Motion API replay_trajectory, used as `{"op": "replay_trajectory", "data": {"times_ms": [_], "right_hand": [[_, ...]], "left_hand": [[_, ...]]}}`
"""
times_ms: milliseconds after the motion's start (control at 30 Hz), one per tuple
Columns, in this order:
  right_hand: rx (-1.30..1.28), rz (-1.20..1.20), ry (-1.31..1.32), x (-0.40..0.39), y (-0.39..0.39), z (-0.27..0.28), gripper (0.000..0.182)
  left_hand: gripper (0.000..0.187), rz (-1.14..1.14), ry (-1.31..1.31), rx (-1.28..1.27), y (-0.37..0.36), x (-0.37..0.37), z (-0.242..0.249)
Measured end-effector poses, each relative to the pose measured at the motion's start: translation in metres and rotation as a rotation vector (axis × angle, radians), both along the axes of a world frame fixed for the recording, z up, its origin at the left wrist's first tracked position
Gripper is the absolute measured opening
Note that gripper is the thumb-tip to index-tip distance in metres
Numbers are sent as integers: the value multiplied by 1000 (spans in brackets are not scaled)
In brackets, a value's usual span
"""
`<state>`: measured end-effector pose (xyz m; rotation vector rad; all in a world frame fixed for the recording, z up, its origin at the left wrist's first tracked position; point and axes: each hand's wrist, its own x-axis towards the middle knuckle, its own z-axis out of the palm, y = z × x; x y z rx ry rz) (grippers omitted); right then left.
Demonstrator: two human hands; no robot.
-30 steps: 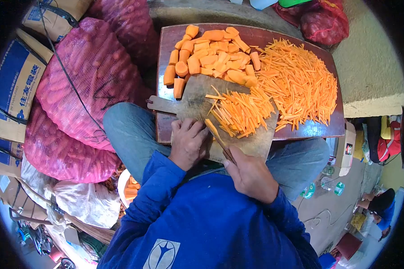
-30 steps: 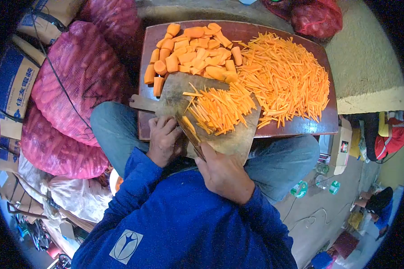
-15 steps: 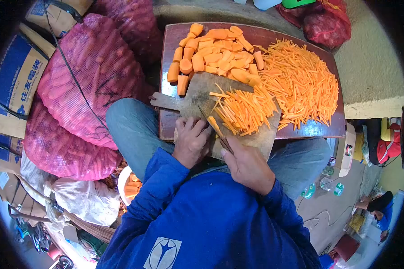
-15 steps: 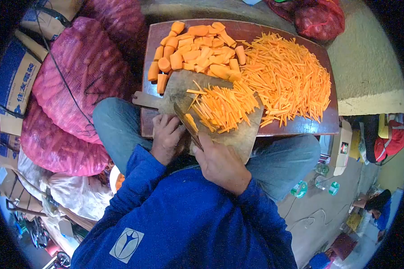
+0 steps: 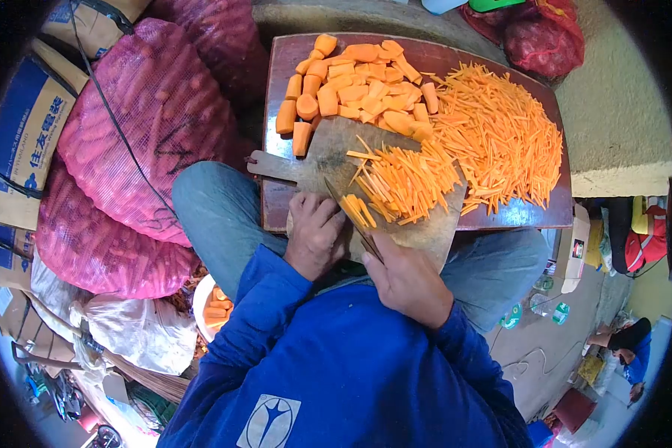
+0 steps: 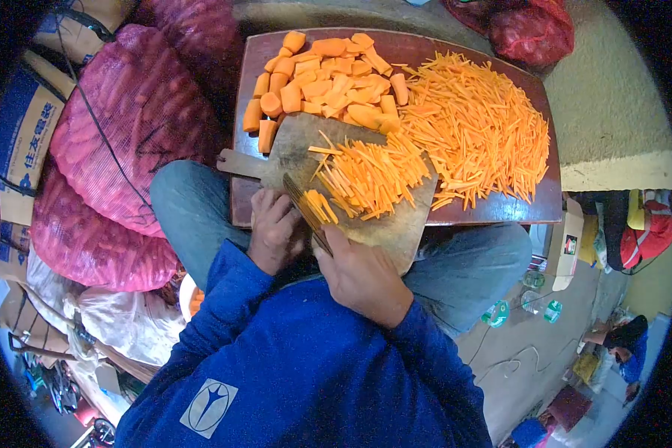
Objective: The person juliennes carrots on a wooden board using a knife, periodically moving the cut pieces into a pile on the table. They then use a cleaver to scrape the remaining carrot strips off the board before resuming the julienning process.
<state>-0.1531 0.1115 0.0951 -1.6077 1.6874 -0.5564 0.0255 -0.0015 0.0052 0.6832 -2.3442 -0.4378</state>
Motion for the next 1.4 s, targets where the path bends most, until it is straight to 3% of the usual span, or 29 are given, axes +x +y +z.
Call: {"op": "replay_trajectory", "data": {"times_ms": [367, 633, 800, 933, 1233, 1400], "right_hand": [[-36, -16, -46, -1, 2, 0, 33], [-9, -17, -44, -2, -6, 0, 28], [-107, -178, -252, -11, 3, -3, 19], [-86, -144, -219, -14, 8, -1, 20], [-81, -70, -165, -12, 16, 0, 28], [-26, -27, -19, -8, 6, -3, 29]], "left_hand": [[46, 1, 28, -34, -2, 3, -2], [37, 8, 80, -42, 1, 3, -2], [30, 47, 124, -14, 3, 1, -5], [24, 114, 121, 58, 3, -2, -1], [29, 75, 33, -32, 0, -3, 3], [28, 80, 50, -14, 1, -3, 0]]}}
